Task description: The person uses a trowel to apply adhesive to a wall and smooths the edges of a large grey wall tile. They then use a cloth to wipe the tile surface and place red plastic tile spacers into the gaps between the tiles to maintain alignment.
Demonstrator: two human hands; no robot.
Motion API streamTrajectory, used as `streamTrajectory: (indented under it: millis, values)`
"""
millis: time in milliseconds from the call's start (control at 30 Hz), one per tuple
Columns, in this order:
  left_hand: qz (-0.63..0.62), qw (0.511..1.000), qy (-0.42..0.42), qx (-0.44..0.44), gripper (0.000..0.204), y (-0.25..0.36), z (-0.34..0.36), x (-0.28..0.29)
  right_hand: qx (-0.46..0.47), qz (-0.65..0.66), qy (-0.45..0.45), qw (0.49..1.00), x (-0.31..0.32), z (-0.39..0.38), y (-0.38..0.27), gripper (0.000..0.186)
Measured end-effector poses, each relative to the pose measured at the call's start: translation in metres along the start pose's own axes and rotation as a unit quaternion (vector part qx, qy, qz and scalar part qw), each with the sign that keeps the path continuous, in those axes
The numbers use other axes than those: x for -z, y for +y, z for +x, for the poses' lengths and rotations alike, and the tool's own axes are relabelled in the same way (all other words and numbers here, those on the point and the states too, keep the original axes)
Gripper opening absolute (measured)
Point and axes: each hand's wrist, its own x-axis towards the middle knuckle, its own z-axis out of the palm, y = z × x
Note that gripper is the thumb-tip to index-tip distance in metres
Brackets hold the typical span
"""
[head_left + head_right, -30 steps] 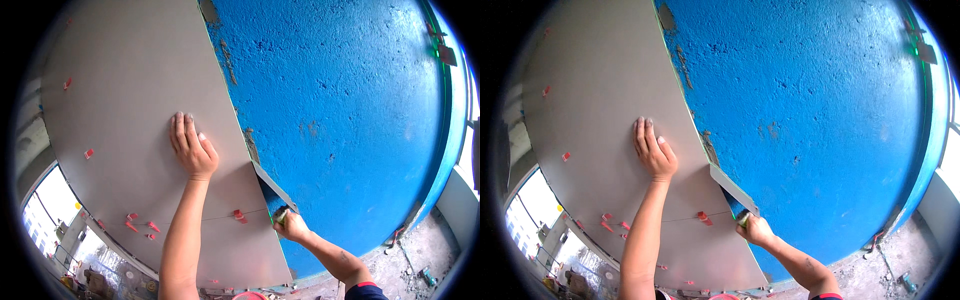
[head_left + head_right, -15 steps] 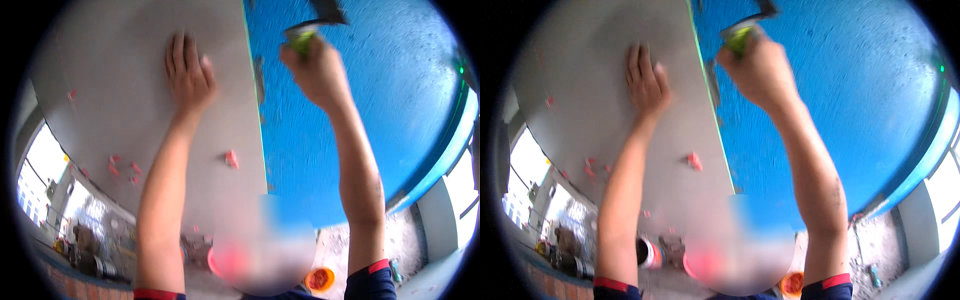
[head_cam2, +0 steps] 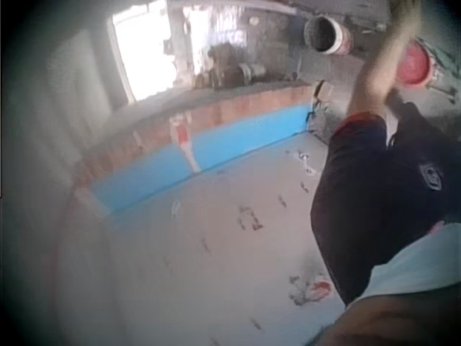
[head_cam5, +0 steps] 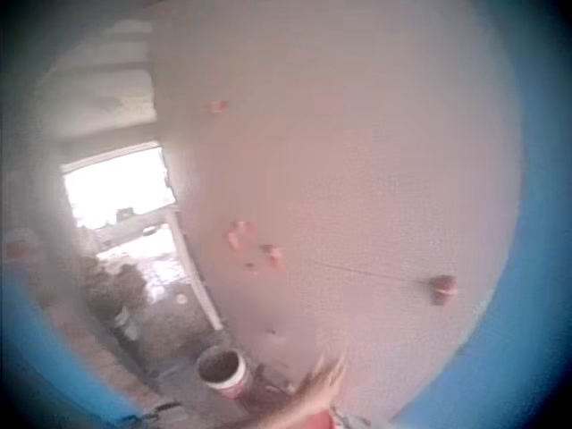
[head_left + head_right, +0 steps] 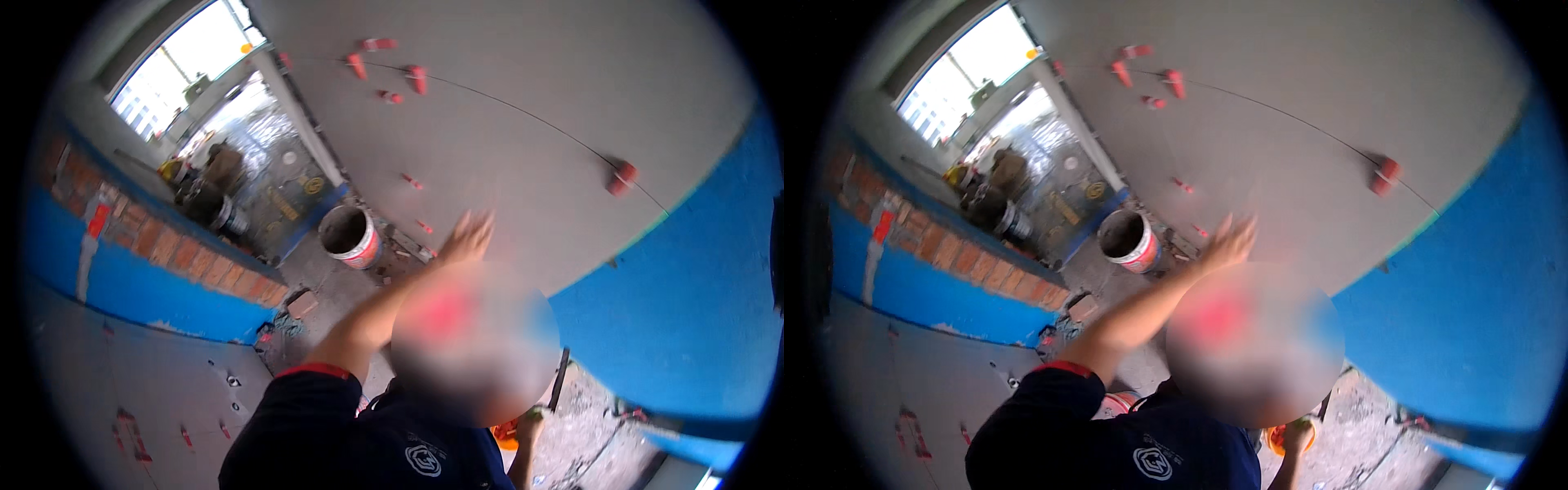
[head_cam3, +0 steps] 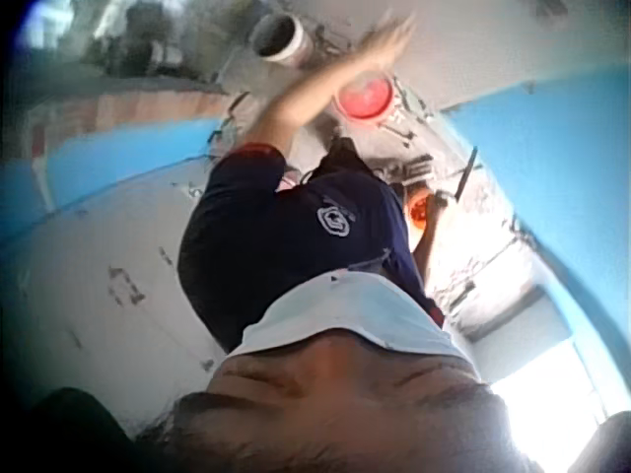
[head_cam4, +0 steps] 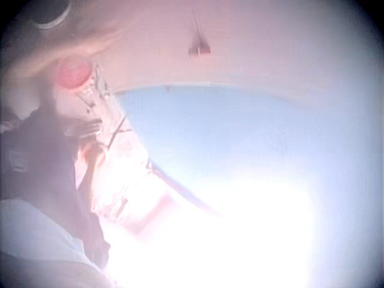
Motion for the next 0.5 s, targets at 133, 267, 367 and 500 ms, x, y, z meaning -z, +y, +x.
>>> streamTrajectory:
  millis: [133,267,367,500]
  values:
    - [-0.295,0.903,-0.303,0.071,0.049,0.096,-0.253,-0.075,-0.148,-0.068,-0.137,0.977,-0.007,0.004,-0.007,0.047]
    - [-0.378,0.678,-0.585,0.235,0.047,0.076,-0.426,-0.034,0.147,0.083,-0.313,0.935,-0.089,0.046,-0.051,0.030]
    - [-0.383,0.570,-0.634,0.356,0.045,0.040,-0.535,-0.023,0.135,0.053,-0.299,0.943,-0.181,0.093,-0.149,0.037]
    - [-0.349,0.430,-0.673,0.491,0.045,-0.032,-0.624,0.049,-0.137,-0.002,-0.590,0.796,-0.303,0.151,-0.314,0.035]
